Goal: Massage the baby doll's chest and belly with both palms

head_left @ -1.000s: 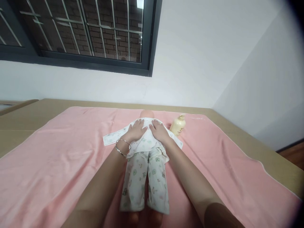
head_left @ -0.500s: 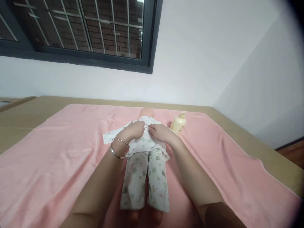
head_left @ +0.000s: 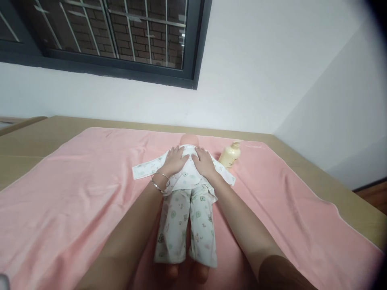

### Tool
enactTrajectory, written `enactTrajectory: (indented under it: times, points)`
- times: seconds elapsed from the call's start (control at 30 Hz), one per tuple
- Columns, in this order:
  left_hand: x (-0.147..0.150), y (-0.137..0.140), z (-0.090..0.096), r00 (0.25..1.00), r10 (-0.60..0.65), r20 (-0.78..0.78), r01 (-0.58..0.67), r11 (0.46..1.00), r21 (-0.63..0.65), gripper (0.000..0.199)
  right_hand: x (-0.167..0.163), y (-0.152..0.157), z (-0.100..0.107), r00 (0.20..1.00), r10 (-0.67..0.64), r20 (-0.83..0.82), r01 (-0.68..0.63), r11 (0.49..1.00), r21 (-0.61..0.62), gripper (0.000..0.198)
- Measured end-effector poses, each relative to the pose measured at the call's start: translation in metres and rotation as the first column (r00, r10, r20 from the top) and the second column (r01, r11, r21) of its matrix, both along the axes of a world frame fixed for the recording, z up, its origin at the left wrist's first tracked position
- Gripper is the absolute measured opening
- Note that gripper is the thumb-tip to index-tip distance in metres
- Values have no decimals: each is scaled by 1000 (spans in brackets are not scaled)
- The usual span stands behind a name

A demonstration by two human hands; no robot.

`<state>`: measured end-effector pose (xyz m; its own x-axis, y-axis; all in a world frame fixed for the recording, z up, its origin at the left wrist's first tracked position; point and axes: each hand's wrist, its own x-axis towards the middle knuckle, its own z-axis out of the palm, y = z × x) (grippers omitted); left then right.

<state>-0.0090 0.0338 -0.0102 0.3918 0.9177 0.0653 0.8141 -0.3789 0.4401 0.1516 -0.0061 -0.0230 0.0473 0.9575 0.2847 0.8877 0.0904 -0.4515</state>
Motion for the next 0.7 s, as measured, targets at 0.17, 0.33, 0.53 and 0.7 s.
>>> enactTrajectory:
  times: [0.17,0.33,0.53,0.7]
  points:
    - [-1,2,-4,1000,1,13,-1,1000,1,67,0,-1,2,1000,6,29,-4,999,-46,58]
    - [0,2,-6,1000,4,24,-4,1000,5,68,1,-1,3,1000,14,26,-13,999,-40,57]
    - [0,0,-3,999,8,32,-8,1000,-13,66,1,-1,3,999,15,29,-14,999,-42,56]
    - [0,1,-3,1000,13,20,-13,1000,-14,65,1,-1,2,1000,11,24,-10,999,-50,58]
